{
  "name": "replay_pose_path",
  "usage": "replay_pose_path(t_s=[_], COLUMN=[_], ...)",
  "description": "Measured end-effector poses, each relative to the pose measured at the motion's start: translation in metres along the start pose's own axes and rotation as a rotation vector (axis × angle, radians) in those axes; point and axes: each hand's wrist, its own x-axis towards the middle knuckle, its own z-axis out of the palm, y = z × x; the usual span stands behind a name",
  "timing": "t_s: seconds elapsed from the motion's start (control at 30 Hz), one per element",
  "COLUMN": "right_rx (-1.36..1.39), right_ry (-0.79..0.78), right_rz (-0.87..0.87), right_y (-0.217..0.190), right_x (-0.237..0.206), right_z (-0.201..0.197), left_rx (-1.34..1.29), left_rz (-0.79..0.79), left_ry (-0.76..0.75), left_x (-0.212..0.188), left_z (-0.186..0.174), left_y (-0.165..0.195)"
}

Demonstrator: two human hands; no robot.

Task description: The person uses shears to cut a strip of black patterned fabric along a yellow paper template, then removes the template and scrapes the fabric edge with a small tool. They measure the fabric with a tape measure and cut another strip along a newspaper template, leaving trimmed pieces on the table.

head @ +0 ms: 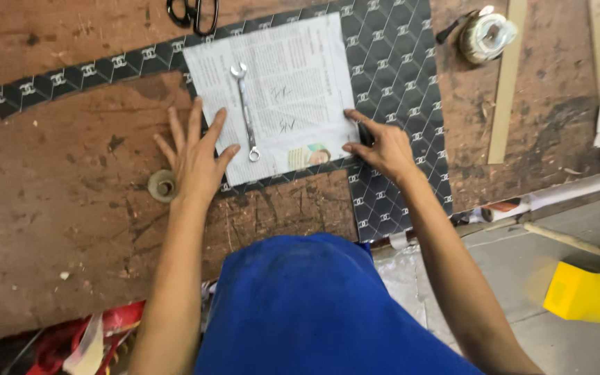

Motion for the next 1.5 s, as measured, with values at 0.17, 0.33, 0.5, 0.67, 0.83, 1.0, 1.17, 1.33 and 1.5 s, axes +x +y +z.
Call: replay_pose_path(t_s=[0.17,0.33,0.5,0.67,0.83,1.0,1.17,1.33,1.5], right_rx=[-0.020,-0.038,-0.034,-0.050,-0.029,0.045,0.006,0.065,0.218], right_ry=[-0.016,-0.030,-0.040,-0.115,0.004,-0.132,-0.222,-0.145,-0.220], right_rz=[-0.143,-0.160,-0.219,-0.137,-0.329,-0.172,-0.032,-0.146,-0.029], right_y=[0.007,0.016,0.026,0.040,0.047,0.045,0.037,0.031,0.044], right_x=[0.001,0.007,0.009,0.011,0.015,0.015,0.012,0.009,0.012], right_z=[-0.010,-0.008,-0.009,-0.012,-0.010,-0.015,-0.022,-0.025,-0.024], left_rx=[0.046,0.066,0.047,-0.004,0.010,-0.025,-0.040,-0.020,0.002], left_rz=[0.042,0.002,-0.015,0.036,0.042,0.026,0.020,-0.022,-0.019], left_ry=[-0.003,-0.010,-0.056,-0.013,-0.001,-0.021,-0.030,-0.053,-0.051], left_x=[-0.013,-0.028,-0.034,-0.038,-0.038,-0.039,-0.040,-0.038,-0.039], left_z=[0.008,0.013,0.006,-0.001,0.002,0.002,0.002,0.002,0.002], left_y=[0.002,0.008,0.008,0.006,0.005,-0.001,-0.002,0.000,0.000])
